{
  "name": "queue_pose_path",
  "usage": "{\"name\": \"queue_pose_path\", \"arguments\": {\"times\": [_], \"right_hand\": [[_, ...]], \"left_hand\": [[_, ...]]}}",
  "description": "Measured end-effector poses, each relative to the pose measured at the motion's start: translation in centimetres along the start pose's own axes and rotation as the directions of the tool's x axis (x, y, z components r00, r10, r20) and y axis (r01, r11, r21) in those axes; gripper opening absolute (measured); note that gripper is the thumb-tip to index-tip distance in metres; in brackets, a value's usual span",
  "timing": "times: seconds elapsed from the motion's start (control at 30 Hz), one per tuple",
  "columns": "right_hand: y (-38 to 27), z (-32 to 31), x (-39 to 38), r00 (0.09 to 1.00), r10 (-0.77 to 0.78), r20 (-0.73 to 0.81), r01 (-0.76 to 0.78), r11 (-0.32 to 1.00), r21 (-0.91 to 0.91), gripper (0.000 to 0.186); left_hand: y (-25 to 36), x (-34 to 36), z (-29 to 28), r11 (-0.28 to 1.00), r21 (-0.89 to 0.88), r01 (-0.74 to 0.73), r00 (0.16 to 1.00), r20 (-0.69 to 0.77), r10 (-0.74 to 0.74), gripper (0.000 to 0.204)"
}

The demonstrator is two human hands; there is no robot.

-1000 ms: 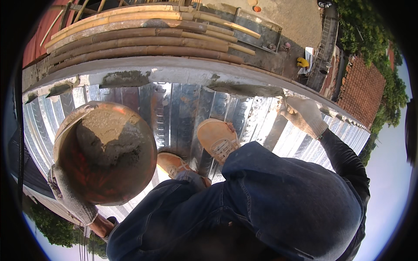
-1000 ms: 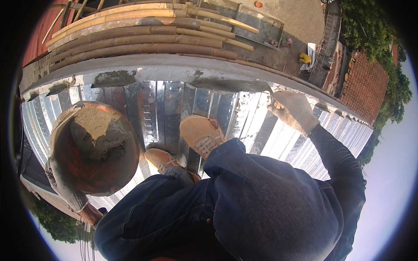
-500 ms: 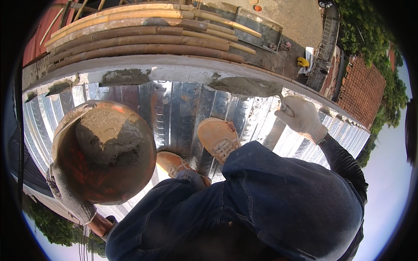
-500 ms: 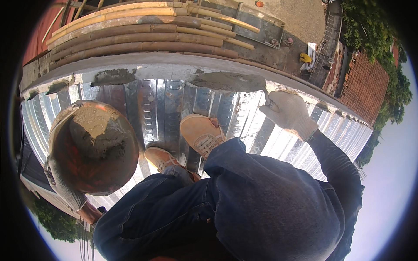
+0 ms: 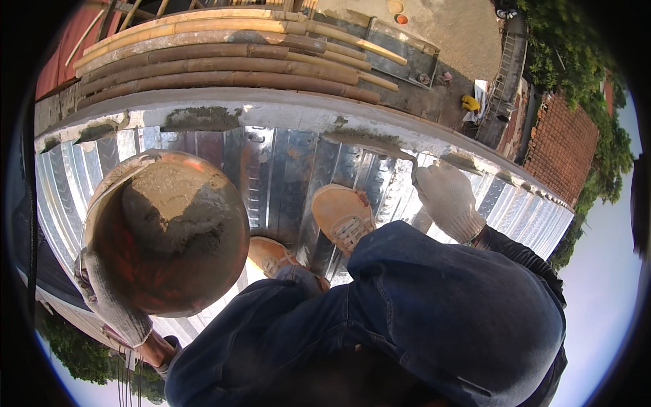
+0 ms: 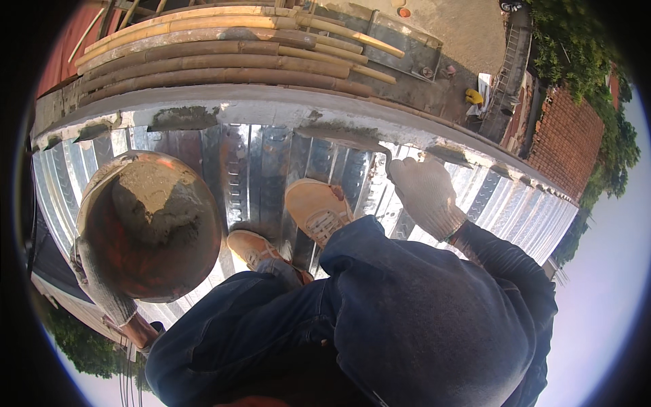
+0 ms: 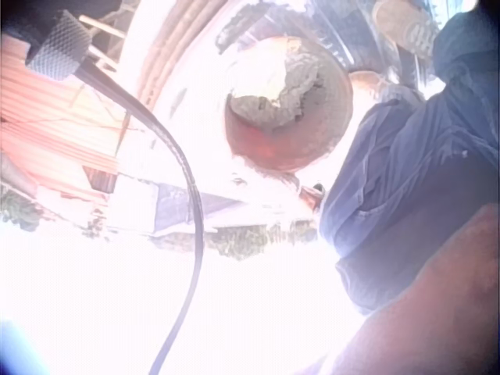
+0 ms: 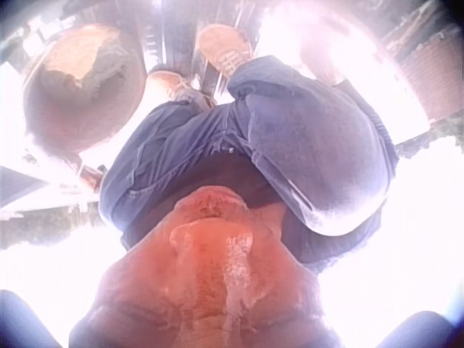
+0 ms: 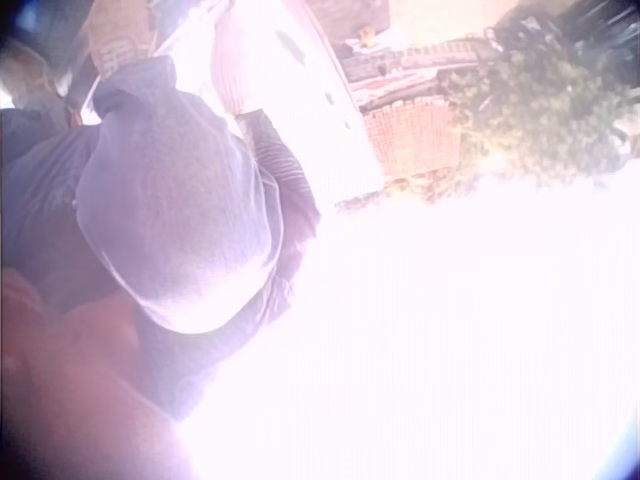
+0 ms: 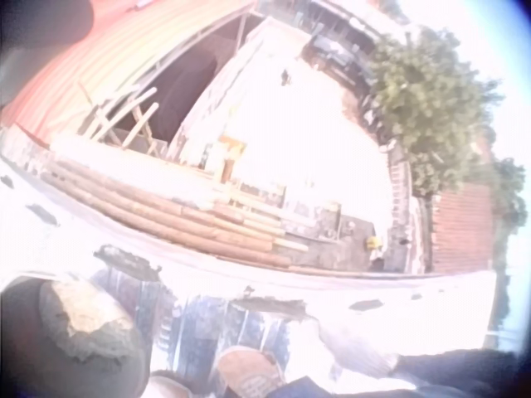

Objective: The person scoops cement from a bucket with a trowel and applies it to a corrugated metal roof surface, smoothing it along the seams. The person repeatedly scoops and spreads the cement across the roof area.

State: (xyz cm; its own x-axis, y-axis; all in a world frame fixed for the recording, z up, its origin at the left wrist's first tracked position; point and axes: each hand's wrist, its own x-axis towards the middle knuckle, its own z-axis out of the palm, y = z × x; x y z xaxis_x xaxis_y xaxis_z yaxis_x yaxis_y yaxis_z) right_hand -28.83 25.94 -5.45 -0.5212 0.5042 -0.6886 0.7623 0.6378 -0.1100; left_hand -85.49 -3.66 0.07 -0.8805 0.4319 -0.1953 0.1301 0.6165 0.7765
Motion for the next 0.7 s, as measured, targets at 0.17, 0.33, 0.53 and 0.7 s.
{"name": "queue_pose_path", "arguments": {"times": [0.17,0.33,0.53,0.7], "right_hand": [[0.6,-0.9,-4.3,0.985,0.169,0.038,-0.168,0.986,-0.015,0.019],[2.3,1.3,-5.7,0.951,0.309,-0.01,-0.303,0.94,0.155,0.025],[-0.5,3.4,-6.7,0.848,0.504,0.162,-0.514,0.708,0.484,0.03],[-3.7,4.7,-6.3,0.825,0.533,0.188,-0.473,0.47,0.745,0.026]], "left_hand": [[0.6,-1.1,0.3,0.998,0.014,-0.058,0.998,0.029,0.058,0.034],[-0.8,0.2,-1.1,0.986,0.107,-0.131,0.991,0.035,0.128,0.027],[1.7,-0.9,2.2,0.994,-0.047,-0.1,0.992,0.07,0.103,0.023],[0.9,-1.2,2.0,0.98,-0.091,-0.178,0.983,0.032,0.181,0.022]]}}
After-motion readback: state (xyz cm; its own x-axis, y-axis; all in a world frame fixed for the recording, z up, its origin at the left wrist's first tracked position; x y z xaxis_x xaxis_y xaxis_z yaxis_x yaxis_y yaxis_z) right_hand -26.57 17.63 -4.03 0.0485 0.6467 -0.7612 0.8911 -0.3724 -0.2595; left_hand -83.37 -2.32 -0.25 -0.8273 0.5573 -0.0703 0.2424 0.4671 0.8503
